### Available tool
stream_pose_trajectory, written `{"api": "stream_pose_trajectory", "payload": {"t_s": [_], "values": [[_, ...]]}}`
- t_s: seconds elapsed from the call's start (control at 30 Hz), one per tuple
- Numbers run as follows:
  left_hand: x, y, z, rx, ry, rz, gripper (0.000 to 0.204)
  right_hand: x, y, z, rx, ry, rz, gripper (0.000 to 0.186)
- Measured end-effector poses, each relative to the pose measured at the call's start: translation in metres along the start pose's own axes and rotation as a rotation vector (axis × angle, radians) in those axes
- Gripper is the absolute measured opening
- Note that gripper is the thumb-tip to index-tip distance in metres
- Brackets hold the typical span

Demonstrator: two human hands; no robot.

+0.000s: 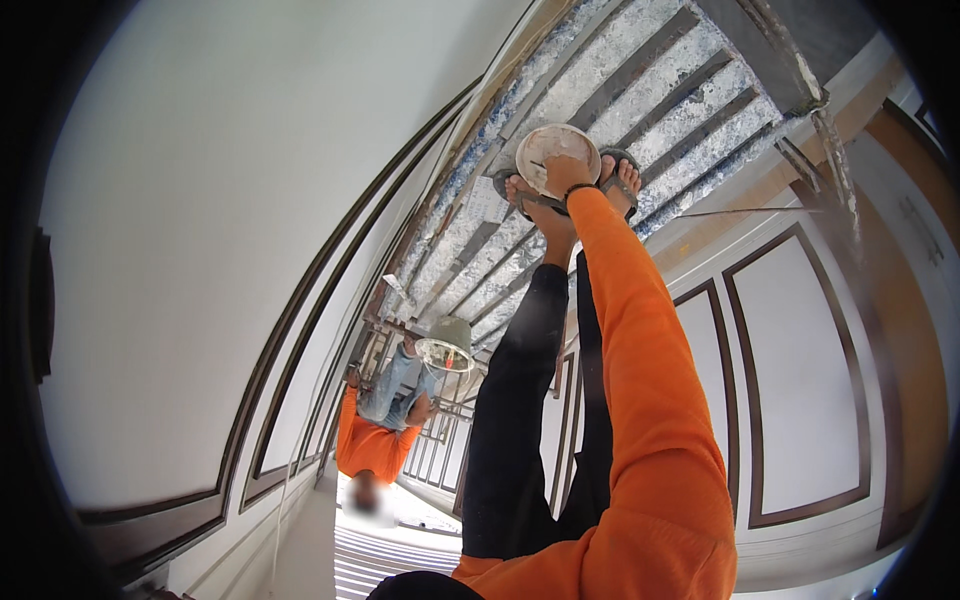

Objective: The person applies white plaster to a ceiling using a trowel and a hawk. They repeatedly scoop plaster from a container onto the hawk and spread it onto the ceiling surface, smoothing it out. Another worker is visible in the background performing similar tasks.

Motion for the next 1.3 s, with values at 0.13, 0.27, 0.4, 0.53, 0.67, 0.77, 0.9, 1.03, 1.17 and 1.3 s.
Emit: {"api": "stream_pose_trajectory", "payload": {"t_s": [0.13,0.27,0.4,0.53,0.67,0.77,0.9,1.03,1.17,1.3], "values": [[-0.004,-0.001,0.002,-0.041,-0.089,-0.069,0.030,0.001,0.006,-0.006,-0.082,0.005,-0.053,0.026],[-0.004,0.001,-0.002,0.013,-0.076,-0.054,0.028,0.007,0.004,-0.004,-0.106,-0.020,-0.129,0.029],[-0.004,0.003,-0.010,-0.002,-0.057,-0.023,0.028,0.008,0.010,-0.004,-0.127,-0.056,-0.144,0.031],[-0.004,0.006,-0.018,-0.021,-0.044,-0.015,0.028,0.004,0.011,-0.009,-0.102,-0.032,-0.120,0.031],[-0.003,0.007,-0.020,-0.044,-0.037,-0.007,0.028,0.005,0.007,-0.013,-0.081,-0.013,-0.156,0.029],[-0.002,0.009,-0.021,-0.054,-0.030,-0.012,0.028,0.006,-0.005,-0.011,-0.067,-0.006,-0.092,0.028],[-0.005,0.011,-0.023,-0.046,-0.006,0.001,0.028,0.002,0.009,-0.017,-0.114,-0.032,-0.020,0.032],[-0.005,0.011,-0.033,-0.053,0.017,0.024,0.028,0.004,0.031,-0.019,-0.217,-0.021,-0.042,0.035],[0.002,0.011,-0.037,-0.061,0.038,0.028,0.028,0.012,0.058,-0.008,-0.164,0.024,-0.144,0.033],[-0.004,0.013,-0.009,-0.151,0.013,0.056,0.038,0.043,0.093,0.037,-0.440,0.036,-0.141,0.034]]}}
Point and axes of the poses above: each hand's wrist, its own x-axis away from the middle knuckle, its own z-axis out of the back of the hand, y = z × x, the point moved 3 cm from there along -x, towards the middle knuckle, and after that the axes turned 13 degrees about x, right-handed, at the moved point
